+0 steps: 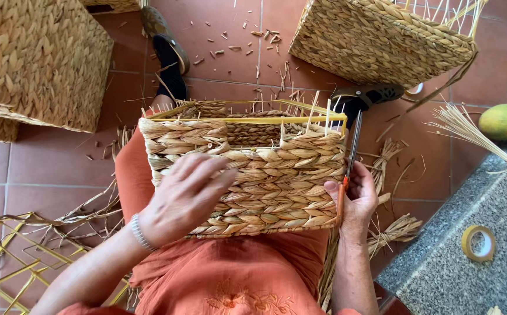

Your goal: The person sits on the floor holding a woven water-hyacinth basket on their lap and uses scissors to trim off the protruding straw ends sticking out along the basket's rim and sides. They rotate the basket to reach different edges and set trimmed pieces aside, working on the basket panel by panel.

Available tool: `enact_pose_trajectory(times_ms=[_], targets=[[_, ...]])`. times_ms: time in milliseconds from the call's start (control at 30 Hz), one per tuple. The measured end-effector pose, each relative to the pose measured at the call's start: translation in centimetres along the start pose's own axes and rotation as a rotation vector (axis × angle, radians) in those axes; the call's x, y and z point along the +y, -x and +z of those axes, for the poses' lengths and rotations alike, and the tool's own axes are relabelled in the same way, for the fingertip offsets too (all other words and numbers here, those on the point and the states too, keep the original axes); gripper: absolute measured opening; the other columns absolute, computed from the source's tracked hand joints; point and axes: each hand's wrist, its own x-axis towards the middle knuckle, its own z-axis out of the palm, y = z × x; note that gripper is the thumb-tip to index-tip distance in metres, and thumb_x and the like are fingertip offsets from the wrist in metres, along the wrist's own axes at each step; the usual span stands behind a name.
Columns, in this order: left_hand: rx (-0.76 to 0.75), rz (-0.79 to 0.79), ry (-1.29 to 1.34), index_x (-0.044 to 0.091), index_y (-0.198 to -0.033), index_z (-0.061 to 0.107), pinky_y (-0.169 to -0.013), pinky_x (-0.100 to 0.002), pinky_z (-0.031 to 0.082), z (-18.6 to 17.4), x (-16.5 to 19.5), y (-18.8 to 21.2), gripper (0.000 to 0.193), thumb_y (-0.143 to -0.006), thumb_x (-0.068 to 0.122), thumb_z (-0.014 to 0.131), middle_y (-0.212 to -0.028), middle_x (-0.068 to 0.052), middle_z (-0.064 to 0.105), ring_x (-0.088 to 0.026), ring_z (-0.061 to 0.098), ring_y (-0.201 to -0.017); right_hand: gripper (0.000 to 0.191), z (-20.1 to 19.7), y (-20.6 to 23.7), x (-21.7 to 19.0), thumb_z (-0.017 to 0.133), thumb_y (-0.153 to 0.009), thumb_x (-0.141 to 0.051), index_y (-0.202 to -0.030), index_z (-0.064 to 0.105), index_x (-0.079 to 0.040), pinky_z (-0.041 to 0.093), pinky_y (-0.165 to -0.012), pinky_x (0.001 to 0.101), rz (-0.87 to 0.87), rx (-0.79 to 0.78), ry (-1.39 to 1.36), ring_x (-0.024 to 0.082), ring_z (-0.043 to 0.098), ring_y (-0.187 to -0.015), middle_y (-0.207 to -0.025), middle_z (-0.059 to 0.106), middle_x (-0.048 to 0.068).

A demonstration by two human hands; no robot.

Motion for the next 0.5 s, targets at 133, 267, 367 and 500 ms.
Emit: enact_pose_trajectory(times_ms=[133, 267, 367, 500], targets=[[-0.106, 0.072, -0.092, 0.003, -0.138, 0.058, -0.107, -0.05, 0.04, 2.8, -1.0, -3.7, 0.062, -0.076, 0.009, 0.067, -0.132, -0.014, 0.055, -0.033, 0.051, -0.123, 0.069, 0.0, 0.1, -0.2, 0.089, -0.082, -0.016, -0.139, 0.056, 0.003, 0.059, -0.089, 0.0254, 0.026, 0.0, -0.004, 0.012, 0.065, -0.101, -0.112, 0.066, 0.004], [-0.133, 0.098, -0.167, 0.004, -0.137, 0.057, -0.101, -0.047, 0.039, 4.3, -1.9, -5.9, 0.056, -0.082, 0.015, 0.066, -0.127, -0.013, 0.054, -0.03, 0.05, -0.118, 0.069, 0.1, 0.2, -0.5, 0.088, -0.084, -0.017, -0.14, 0.055, 0.004, 0.056, -0.094, 0.0252, 0.047, -0.001, -0.014, 0.012, 0.065, -0.104, -0.116, 0.067, 0.005], [-0.2, 0.103, -0.251, 0.005, -0.13, 0.058, -0.097, -0.046, 0.04, 4.5, -2.0, -6.2, 0.05, -0.082, 0.018, 0.064, -0.122, -0.013, 0.054, -0.029, 0.05, -0.114, 0.07, 0.2, 0.2, -0.4, 0.088, -0.082, -0.018, -0.139, 0.054, 0.004, 0.056, -0.095, 0.026, 0.048, 0.008, -0.017, 0.012, 0.065, -0.104, -0.116, 0.067, 0.006], [-0.258, 0.098, -0.276, 0.004, -0.125, 0.058, -0.099, -0.047, 0.04, 4.0, -1.8, -5.6, 0.045, -0.083, 0.02, 0.062, -0.121, -0.013, 0.054, -0.028, 0.049, -0.115, 0.071, 0.3, 0.0, -0.3, 0.089, -0.082, -0.018, -0.14, 0.054, 0.004, 0.056, -0.094, 0.0259, 0.05, 0.013, -0.016, 0.012, 0.065, -0.104, -0.116, 0.067, 0.006]])
